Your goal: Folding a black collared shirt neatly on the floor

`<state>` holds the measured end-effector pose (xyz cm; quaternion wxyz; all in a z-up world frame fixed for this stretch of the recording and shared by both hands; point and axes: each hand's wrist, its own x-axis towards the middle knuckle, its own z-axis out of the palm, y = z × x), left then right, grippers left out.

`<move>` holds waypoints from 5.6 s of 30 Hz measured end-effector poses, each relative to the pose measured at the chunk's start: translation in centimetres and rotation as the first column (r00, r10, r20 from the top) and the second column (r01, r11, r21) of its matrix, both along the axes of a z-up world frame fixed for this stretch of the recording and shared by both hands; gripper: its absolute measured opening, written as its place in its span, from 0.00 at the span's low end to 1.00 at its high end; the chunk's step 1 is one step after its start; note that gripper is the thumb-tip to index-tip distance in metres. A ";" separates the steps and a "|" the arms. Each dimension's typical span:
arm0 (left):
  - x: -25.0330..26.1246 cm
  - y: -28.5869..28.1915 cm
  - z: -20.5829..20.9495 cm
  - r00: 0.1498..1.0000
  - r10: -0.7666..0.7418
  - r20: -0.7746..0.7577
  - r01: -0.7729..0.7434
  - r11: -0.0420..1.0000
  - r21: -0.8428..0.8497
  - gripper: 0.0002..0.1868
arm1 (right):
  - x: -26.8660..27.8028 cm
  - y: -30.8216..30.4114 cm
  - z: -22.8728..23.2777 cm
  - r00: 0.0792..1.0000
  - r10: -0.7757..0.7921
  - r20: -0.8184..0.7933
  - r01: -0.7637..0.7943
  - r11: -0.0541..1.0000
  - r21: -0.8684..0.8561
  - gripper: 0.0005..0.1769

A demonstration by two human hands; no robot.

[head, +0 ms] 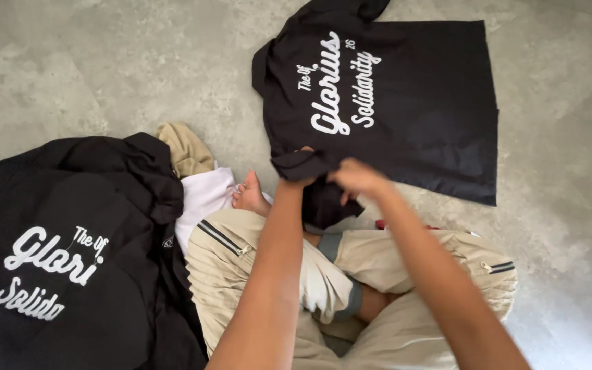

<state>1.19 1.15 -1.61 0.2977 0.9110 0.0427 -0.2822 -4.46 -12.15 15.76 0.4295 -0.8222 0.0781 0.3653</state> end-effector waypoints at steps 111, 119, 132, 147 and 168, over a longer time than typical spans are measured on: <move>-1.7 6.4 14.4 0.873 0.440 -0.212 -0.455 0.890 -0.026 0.23 | 15.0 -3.3 -3.9 0.804 -0.563 -0.191 0.583 0.685 0.437 0.51; 0.5 6.9 16.1 0.809 0.477 -0.344 -0.498 0.867 0.031 0.41 | 22.3 -3.0 -6.0 0.401 -0.904 -0.146 0.715 0.210 0.667 0.37; -0.5 6.5 17.7 0.806 0.489 -0.334 -0.521 0.853 -0.006 0.43 | 19.0 -8.0 -12.9 0.349 -0.919 -0.185 0.802 0.191 0.566 0.34; -6.2 -3.7 8.7 0.705 0.010 0.709 -0.182 0.969 0.168 0.21 | 18.1 -7.6 -11.4 0.473 -0.867 -0.159 0.742 0.294 0.602 0.29; -5.0 -3.9 7.7 0.691 -0.004 0.723 -0.275 0.923 0.269 0.24 | 28.0 -16.1 -15.8 0.486 -0.869 -0.088 0.538 0.218 0.814 0.25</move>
